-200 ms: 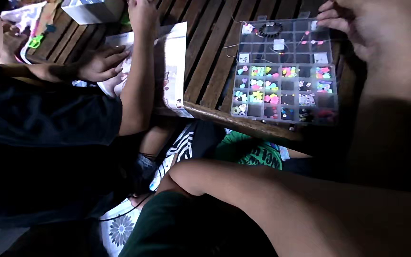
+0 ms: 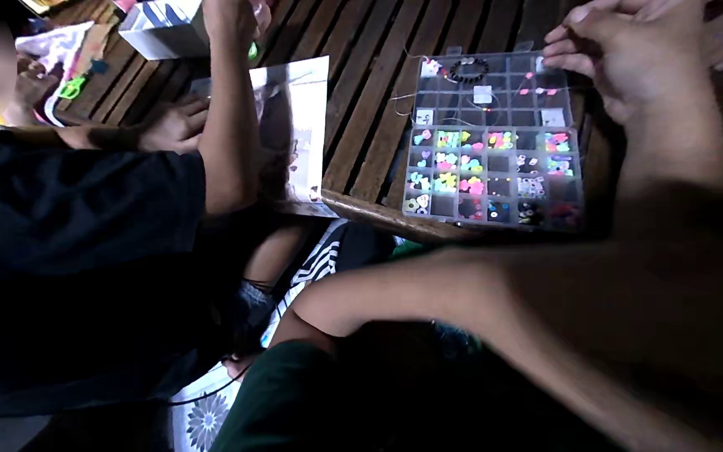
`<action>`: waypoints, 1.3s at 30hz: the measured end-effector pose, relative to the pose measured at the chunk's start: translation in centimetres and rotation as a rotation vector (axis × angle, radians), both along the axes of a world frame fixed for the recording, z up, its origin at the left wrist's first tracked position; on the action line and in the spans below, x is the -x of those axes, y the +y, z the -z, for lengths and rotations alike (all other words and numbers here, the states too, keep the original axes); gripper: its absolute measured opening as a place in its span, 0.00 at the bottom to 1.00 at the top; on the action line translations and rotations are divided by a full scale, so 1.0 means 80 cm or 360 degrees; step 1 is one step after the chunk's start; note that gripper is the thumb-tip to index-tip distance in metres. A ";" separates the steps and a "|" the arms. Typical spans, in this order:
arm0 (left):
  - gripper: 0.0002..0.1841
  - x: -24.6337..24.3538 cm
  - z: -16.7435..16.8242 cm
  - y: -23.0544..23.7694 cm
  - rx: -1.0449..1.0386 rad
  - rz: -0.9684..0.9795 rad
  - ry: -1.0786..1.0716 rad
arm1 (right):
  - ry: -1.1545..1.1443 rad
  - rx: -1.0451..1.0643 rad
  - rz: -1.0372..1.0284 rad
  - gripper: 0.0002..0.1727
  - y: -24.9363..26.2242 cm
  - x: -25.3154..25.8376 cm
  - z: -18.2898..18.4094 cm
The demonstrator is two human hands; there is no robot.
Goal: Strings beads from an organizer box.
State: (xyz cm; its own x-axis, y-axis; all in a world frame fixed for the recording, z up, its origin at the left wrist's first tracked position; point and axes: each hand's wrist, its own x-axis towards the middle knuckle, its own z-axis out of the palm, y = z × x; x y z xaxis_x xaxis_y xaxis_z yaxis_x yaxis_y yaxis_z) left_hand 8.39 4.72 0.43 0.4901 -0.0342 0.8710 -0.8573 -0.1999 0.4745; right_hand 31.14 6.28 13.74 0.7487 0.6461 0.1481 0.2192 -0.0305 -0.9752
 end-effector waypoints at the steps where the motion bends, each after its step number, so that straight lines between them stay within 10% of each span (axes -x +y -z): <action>1: 0.24 -0.012 -0.081 0.030 -0.0028 -0.0058 0.0036 | -0.0043 -0.0024 -0.0031 0.06 0.000 -0.004 0.002; 4: 0.09 -0.046 -0.237 0.124 -0.0160 -0.0470 0.0236 | -0.0308 -0.0041 -0.0014 0.11 -0.002 -0.006 0.003; 8: 0.04 -0.124 -0.192 0.206 0.0262 -0.0844 0.0435 | -0.0464 -0.0185 -0.0028 0.10 0.001 0.007 -0.001; 23: 0.03 -0.131 -0.144 0.225 0.0280 -0.0473 0.0817 | -0.0684 -0.0295 -0.0046 0.08 0.024 0.028 0.009; 34: 0.14 -0.130 -0.136 0.239 -0.0545 -0.1453 0.0663 | -0.1399 0.1106 -0.0187 0.09 -0.098 0.201 -0.010; 39: 0.15 -0.125 -0.137 0.232 -0.0849 -0.1507 0.0642 | -0.1602 0.1180 0.0013 0.09 -0.097 0.235 0.009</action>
